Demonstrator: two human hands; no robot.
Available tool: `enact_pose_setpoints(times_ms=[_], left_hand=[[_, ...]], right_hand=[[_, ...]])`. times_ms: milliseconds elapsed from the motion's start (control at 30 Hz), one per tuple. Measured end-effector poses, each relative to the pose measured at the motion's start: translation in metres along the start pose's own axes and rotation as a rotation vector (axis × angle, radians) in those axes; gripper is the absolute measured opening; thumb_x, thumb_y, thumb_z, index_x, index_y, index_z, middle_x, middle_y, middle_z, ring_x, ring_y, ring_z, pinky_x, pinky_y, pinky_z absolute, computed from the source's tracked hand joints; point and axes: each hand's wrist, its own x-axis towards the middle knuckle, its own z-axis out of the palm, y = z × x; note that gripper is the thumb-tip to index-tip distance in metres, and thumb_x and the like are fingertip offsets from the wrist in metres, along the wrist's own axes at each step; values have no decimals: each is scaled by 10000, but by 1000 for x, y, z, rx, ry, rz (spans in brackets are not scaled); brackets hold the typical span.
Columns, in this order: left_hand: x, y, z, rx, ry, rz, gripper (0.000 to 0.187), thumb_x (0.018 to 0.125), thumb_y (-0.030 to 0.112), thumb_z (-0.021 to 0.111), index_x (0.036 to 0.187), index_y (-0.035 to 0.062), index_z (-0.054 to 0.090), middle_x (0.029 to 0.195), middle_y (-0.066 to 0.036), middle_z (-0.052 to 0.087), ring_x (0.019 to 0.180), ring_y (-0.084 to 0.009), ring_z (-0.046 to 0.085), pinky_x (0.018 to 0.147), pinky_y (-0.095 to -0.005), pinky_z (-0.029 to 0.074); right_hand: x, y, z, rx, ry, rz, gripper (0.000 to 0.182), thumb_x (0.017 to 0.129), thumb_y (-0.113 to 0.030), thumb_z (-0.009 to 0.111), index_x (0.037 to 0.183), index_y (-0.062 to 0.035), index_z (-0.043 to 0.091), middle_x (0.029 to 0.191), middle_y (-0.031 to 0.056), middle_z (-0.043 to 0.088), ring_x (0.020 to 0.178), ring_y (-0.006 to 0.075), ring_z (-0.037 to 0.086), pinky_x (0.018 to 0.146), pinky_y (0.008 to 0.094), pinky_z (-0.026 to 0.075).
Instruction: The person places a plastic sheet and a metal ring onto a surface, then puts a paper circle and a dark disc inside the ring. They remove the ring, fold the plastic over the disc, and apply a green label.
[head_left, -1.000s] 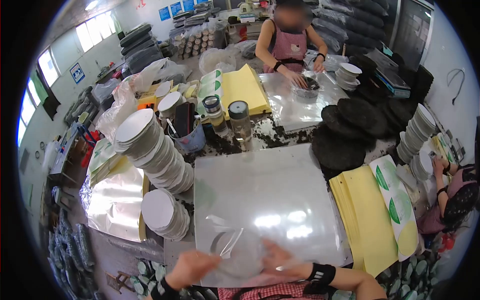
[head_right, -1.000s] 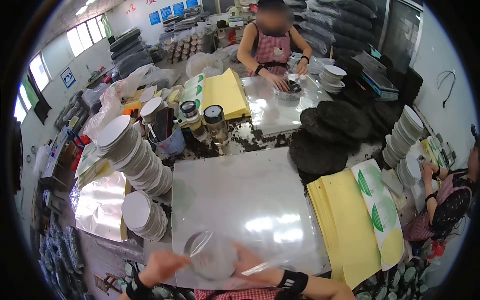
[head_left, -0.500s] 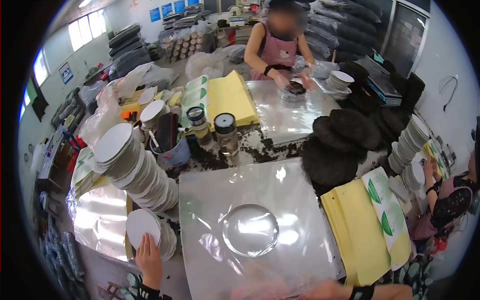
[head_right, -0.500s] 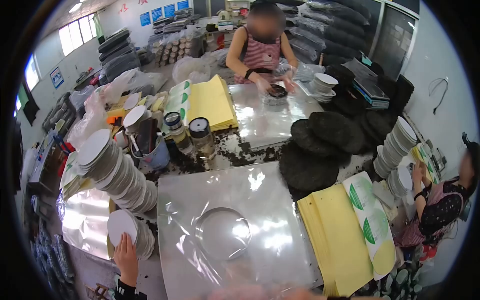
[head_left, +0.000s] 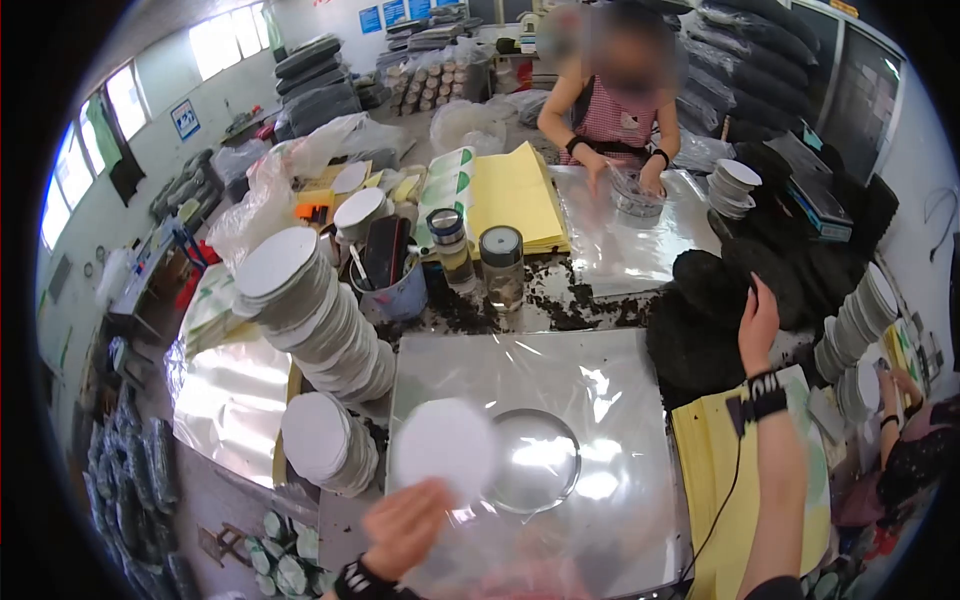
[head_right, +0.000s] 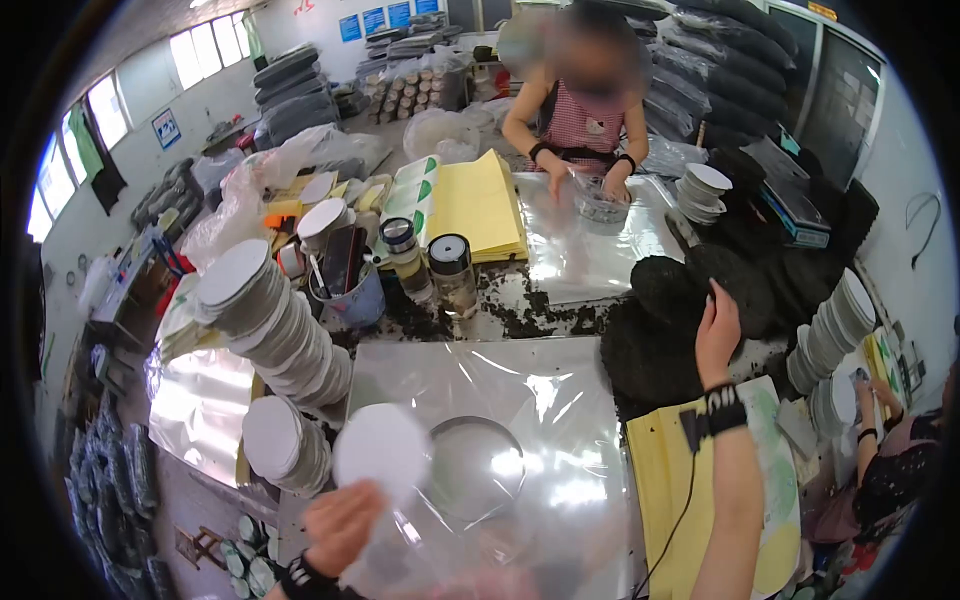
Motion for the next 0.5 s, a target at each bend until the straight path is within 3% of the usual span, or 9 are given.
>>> enact_pose_setpoints(times_ms=[67, 133, 200, 267, 333, 433, 467, 500], left_hand=[[21, 19, 45, -89, -199, 91, 264, 832, 86, 667, 1089, 50, 710, 1162, -95, 707, 1100, -243, 684, 895, -349, 560], [10, 28, 82, -142, -307, 48, 349, 817, 106, 698, 1160, 45, 678, 1160, -91, 697, 1075, -231, 687, 833, -343, 571], [2, 35, 89, -211, -335, -48, 370, 806, 111, 716, 1167, 40, 674, 1150, -84, 698, 1055, -228, 692, 799, -337, 575], [11, 26, 67, -222, -197, 27, 340, 822, 126, 736, 1147, 44, 678, 1145, -76, 692, 989, -239, 698, 736, -333, 576], [20, 21, 53, -143, -138, 0, 316, 844, 135, 733, 1140, 39, 680, 1123, -78, 690, 940, -253, 699, 710, -335, 574], [9, 7, 90, -134, -319, -215, 426, 830, 204, 755, 1192, 7, 648, 1087, -110, 678, 936, -286, 665, 768, -363, 562], [1, 2, 99, -118, -373, -264, 454, 823, 221, 761, 1201, 1, 641, 1086, -115, 676, 949, -293, 658, 784, -368, 559], [3, 0, 99, -81, -407, -210, 691, 775, 324, 803, 1311, -35, 552, 1122, -131, 637, 956, -311, 638, 812, -377, 549]], right_hand=[[-34, -44, -18, 295, -64, 188, 309, 1028, -131, 537, 1302, 10, 561, 1176, 176, 653, 1048, 300, 640, 899, 360, 488], [-67, -115, -39, 681, -54, 410, 370, 1029, -165, 561, 1353, 7, 507, 1070, 137, 667, 943, 162, 628, 812, 293, 487], [-114, -148, -53, 868, -412, 801, 425, 1008, -140, 590, 1395, -25, 457, 1073, 45, 654, 852, 99, 618, 707, 263, 509], [-160, -176, -57, 1162, -680, 960, 432, 993, -125, 605, 1390, -33, 460, 1042, 58, 656, 830, 60, 606, 690, 226, 499], [-185, -212, -58, 1235, -831, 1099, 470, 989, -155, 625, 1402, -16, 448, 898, 22, 674, 775, 71, 606, 681, 231, 481], [-210, -216, -41, 1053, -1027, 762, 591, 938, -183, 698, 1424, 1, 419, 979, 83, 668, 875, 142, 647, 736, 273, 528], [-197, -221, -40, 871, -922, 464, 649, 903, -206, 734, 1426, 11, 416, 1034, 106, 651, 919, 169, 646, 746, 286, 537], [-182, -228, -47, 677, -801, 189, 708, 868, -228, 769, 1427, 21, 414, 1089, 128, 633, 964, 196, 645, 755, 299, 546]])
